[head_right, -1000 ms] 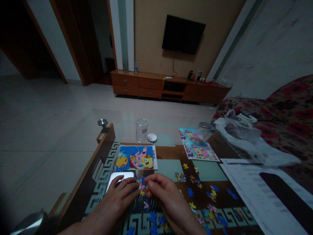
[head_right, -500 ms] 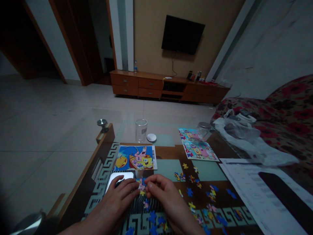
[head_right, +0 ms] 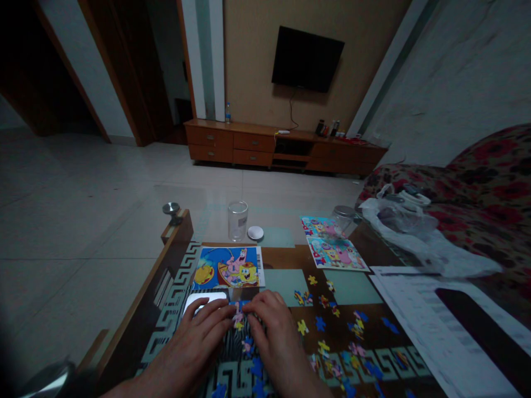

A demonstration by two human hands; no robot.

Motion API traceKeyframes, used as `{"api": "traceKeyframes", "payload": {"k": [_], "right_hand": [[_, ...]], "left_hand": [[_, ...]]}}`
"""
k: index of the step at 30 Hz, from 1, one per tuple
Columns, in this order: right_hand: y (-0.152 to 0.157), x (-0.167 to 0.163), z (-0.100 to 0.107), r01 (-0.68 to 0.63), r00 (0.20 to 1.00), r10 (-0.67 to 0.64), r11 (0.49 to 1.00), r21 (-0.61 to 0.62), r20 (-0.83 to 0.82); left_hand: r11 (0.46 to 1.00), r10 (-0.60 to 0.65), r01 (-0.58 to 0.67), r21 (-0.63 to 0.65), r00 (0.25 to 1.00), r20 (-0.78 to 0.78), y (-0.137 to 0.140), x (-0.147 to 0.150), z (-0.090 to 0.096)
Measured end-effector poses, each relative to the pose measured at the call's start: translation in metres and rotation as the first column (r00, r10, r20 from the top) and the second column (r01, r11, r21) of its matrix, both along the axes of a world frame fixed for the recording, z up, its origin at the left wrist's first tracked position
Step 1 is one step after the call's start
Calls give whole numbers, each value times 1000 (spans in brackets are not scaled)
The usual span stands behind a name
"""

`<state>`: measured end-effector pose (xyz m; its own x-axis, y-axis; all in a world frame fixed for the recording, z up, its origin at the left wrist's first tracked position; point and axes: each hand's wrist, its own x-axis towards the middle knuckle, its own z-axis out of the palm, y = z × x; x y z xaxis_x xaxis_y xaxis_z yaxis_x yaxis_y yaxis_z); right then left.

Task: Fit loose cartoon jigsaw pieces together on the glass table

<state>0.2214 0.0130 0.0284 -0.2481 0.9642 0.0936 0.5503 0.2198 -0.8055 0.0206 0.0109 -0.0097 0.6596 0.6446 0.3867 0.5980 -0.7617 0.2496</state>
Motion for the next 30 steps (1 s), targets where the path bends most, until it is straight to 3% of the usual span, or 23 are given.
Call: {"api": "traceKeyframes", "payload": {"k": [3, 7, 14, 24, 30], "right_hand": [[-2, -2, -6, -39, 992, 27, 995, 94, 122], [-2, -2, -13, -20, 984, -3, 992, 127, 177], [-2, -3, -16, -42, 972, 13, 992, 121, 235], [-2, -3, -18, -47, 957, 1, 987, 153, 290], [-2, -4, -17, -60, 939, 16, 991, 119, 344]], "left_hand": [[1000, -3, 3, 9, 1000, -15, 0, 1, -2], [999, -1, -2, -53, 999, -51, 0, 2, -3], [992, 27, -34, -121, 998, -61, 1, 4, -6], [998, 56, -60, -22, 990, -132, 1, 4, -12], [996, 31, -44, -81, 988, -154, 2, 3, -9]]}}
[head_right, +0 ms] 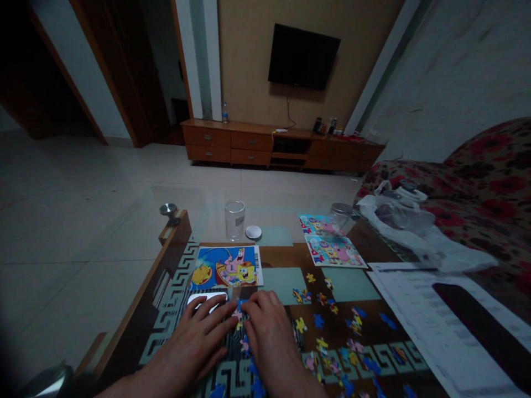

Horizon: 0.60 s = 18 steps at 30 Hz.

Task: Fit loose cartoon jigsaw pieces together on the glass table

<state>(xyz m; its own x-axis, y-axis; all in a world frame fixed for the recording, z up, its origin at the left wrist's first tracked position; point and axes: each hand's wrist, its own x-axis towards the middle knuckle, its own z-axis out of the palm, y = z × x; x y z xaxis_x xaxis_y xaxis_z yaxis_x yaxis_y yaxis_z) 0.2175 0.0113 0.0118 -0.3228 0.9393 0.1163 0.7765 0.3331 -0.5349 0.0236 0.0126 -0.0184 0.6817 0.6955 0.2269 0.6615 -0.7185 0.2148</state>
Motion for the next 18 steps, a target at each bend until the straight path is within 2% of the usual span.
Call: {"api": "traceKeyframes", "payload": {"k": [3, 6, 12, 18], "right_hand": [[0, -1, 1, -4, 1000, 4, 1000, 2, 10], [0, -1, 3, -6, 1000, 6, 1000, -2, 23], [-1, -2, 5, -11, 999, 10, 1000, 23, 48], [1, 3, -4, -39, 998, 32, 991, 126, 59]], "left_hand": [[999, -7, 10, -52, 999, 51, 0, -2, -1], [999, 10, -7, -38, 997, 82, 1, -3, -2], [998, 24, -26, 54, 999, 22, 8, -1, -1], [1000, 7, -7, -1, 1000, 1, 10, -2, 5]]}}
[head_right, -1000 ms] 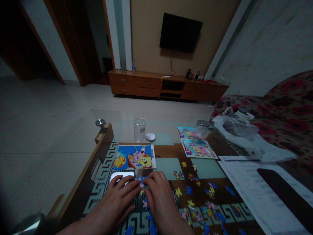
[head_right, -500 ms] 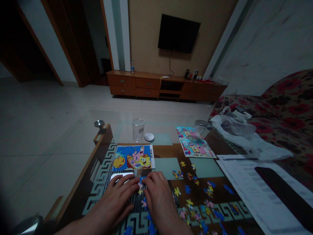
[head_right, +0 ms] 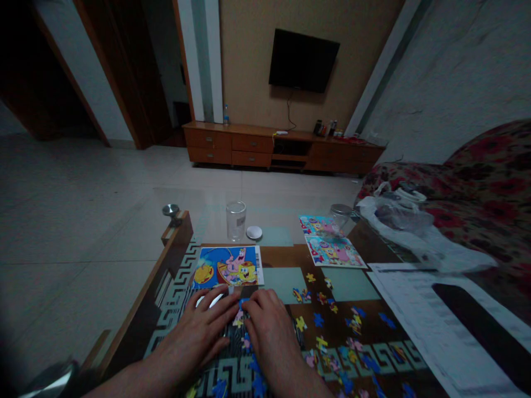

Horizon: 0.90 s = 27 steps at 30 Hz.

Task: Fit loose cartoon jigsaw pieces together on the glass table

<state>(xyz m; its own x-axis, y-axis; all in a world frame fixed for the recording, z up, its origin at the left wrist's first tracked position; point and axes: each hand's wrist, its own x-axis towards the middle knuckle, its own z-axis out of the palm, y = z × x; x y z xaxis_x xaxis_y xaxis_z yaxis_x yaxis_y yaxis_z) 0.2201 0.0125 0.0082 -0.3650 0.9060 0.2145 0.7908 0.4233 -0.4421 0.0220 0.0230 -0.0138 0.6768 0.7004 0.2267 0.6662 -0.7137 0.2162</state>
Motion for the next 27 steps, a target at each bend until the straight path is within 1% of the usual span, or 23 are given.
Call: {"api": "traceKeyframes", "payload": {"k": [3, 6, 8, 11, 13, 19, 22, 27], "right_hand": [[4, 4, -3, -66, 997, 64, 994, 82, 35], [10, 7, -1, -185, 974, 157, 968, 172, 166], [14, 7, 1, -306, 926, 223, 916, 259, 305], [19, 7, 3, -468, 835, 278, 813, 346, 475], [22, 7, 4, -524, 794, 297, 776, 350, 530], [26, 12, 7, -595, 733, 328, 733, 329, 596], [26, 15, 6, -621, 713, 354, 719, 312, 605], [25, 17, 7, -641, 698, 383, 711, 289, 606]], "left_hand": [[997, -6, 6, -74, 1000, -4, 2, -2, 1], [992, -9, 9, -129, 1000, 3, 3, -4, 2], [989, -8, 9, -146, 1000, 6, 3, -4, 2], [985, -11, 11, -172, 1000, 1, 3, -4, 5], [981, -14, 10, -194, 1000, -18, 2, -3, 8], [964, -58, 18, -265, 988, -145, 2, -1, 22], [961, -86, 40, -272, 984, -158, 2, -2, 20], [959, -110, 69, -275, 984, -137, 0, -5, 14]]}}
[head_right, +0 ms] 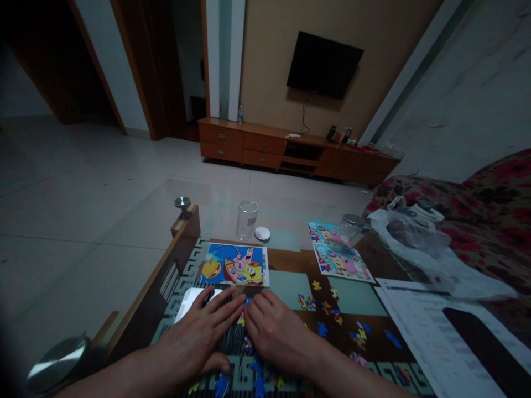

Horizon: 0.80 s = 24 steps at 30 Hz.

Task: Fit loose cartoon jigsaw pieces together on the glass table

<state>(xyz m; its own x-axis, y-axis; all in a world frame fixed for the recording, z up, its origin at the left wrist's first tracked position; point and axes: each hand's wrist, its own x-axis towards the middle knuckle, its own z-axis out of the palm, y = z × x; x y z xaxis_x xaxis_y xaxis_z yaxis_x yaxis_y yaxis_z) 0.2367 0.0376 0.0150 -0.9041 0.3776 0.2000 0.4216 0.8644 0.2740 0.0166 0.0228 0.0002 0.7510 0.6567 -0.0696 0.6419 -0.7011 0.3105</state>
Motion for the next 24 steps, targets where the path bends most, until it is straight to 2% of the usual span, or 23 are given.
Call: {"api": "traceKeyframes", "payload": {"k": [4, 8, 15, 21, 24], "right_hand": [[-1, -1, -1, 11, 999, -11, 1000, 9, -33], [-2, -2, -9, 57, 989, -57, 998, -3, -137], [-9, -5, -26, 139, 933, -167, 984, -108, -319], [-10, -4, -17, 124, 964, -143, 987, -100, -223], [-7, -3, -15, 109, 961, -132, 988, -105, -243]], "left_hand": [[1000, 5, -5, -26, 1000, -9, -1, 0, 4], [997, 35, -32, -71, 999, 33, 0, 1, 10], [989, 76, -61, -133, 991, 108, 3, 1, 12], [991, 82, -68, -113, 989, 126, 1, 0, 8], [993, 82, -69, -97, 988, 130, 1, -1, 7]]}}
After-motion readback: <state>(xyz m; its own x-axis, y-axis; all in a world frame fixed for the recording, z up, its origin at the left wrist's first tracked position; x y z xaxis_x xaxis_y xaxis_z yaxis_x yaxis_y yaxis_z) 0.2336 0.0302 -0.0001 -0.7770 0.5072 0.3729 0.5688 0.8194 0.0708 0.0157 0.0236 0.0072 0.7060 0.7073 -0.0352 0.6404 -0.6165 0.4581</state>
